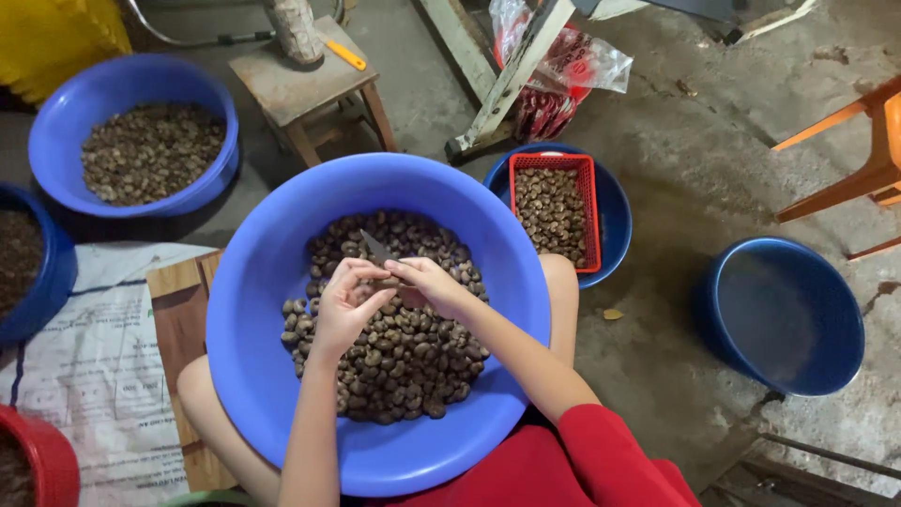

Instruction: The person sits on the floor with a blue basin of cashew nuts on their lap. They use a knife to peel the outer skin off individual cashews, holding the nut in one hand and the knife in the other, and dropping the processed nuts back into the basin.

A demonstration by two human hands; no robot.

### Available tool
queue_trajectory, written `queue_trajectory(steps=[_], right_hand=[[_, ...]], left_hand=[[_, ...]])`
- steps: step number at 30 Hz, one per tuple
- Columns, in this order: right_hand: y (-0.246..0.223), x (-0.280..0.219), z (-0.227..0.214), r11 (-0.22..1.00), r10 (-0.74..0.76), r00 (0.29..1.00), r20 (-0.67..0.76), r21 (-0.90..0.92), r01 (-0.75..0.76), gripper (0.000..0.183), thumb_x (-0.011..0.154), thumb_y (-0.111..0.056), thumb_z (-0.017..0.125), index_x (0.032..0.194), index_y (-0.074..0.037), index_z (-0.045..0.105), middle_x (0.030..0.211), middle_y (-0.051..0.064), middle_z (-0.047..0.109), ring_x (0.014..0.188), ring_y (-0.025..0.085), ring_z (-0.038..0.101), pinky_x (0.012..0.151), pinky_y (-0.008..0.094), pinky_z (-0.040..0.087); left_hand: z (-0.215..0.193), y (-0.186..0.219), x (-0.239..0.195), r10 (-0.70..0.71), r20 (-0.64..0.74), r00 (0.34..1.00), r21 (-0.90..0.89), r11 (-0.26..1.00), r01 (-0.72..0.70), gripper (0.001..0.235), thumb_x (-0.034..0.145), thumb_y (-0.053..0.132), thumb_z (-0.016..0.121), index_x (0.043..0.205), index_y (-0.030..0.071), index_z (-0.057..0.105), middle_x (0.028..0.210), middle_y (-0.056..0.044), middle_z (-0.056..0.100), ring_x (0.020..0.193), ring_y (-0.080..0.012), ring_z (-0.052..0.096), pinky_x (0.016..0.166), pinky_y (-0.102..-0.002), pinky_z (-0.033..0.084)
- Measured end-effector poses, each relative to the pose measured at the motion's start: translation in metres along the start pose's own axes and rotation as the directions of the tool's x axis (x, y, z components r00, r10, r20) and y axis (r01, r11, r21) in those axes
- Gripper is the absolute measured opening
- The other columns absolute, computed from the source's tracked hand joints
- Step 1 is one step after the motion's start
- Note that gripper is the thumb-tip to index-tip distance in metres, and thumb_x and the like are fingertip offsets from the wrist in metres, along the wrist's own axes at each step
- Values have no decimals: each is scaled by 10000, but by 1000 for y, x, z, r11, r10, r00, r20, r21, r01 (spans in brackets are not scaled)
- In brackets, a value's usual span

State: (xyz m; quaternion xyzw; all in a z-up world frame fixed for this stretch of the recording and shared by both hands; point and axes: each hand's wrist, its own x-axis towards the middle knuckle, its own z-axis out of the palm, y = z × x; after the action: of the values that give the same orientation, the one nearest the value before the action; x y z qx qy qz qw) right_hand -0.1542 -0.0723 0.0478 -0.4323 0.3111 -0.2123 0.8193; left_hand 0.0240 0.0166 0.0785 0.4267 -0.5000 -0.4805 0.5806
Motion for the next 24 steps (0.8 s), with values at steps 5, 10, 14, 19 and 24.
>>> queue_trajectory(steps=[5, 10, 14, 19, 24], right_hand=[[5, -7, -2, 992, 3, 996, 88, 126, -14, 299, 1021, -406, 655, 926, -124, 625, 624, -102, 407, 501, 38, 334, 475, 247, 247], [-1, -10, 4, 973, -66, 998, 12, 221, 61, 263, 993, -360, 691, 1002, -115, 597, 639, -102, 406, 499, 31, 334, 475, 240, 262], [-7, -14, 12, 985, -150, 985, -82, 75, 156, 268, 993, -361, 680, 1048, -106, 618, 669, -99, 455, 519, 23, 377, 473, 232, 283], [-6, -15, 15, 967, -227, 966, -125, -146, 209, 301, 994, -372, 661, 1129, -103, 658, 671, -103, 491, 533, 6, 404, 470, 214, 292], [4, -11, 13, 790, -461, 869, -181, -530, 309, 205, 1059, -292, 634, 1081, -89, 645, 706, -40, 582, 586, 69, 536, 527, 267, 406]], left_hand=[[2, 6, -1, -1, -37, 999, -126, 992, -4, 362, 886, -49, 743, 1220, 20, 622, 1183, -52, 597, 1072, -131, 656, 903, -270, 578], [15, -2, 0, 30, -86, 996, 137, 990, -18, 344, 917, 42, 727, 1248, -12, 649, 1260, -53, 577, 957, -120, 650, 747, -264, 557], [21, 0, -2, 72, -132, 989, 228, 973, -40, 291, 1008, 122, 671, 1261, -18, 641, 1207, -57, 593, 962, -112, 665, 797, -256, 558], [26, 13, -1, 19, -127, 992, 229, 973, 11, 288, 1026, 156, 614, 1262, -9, 621, 1151, -45, 572, 919, -102, 634, 744, -245, 560], [13, -28, -5, -19, -239, 971, 268, 960, 85, 223, 1124, 156, 503, 1217, -8, 622, 1036, -63, 588, 860, -116, 532, 747, -270, 474]])
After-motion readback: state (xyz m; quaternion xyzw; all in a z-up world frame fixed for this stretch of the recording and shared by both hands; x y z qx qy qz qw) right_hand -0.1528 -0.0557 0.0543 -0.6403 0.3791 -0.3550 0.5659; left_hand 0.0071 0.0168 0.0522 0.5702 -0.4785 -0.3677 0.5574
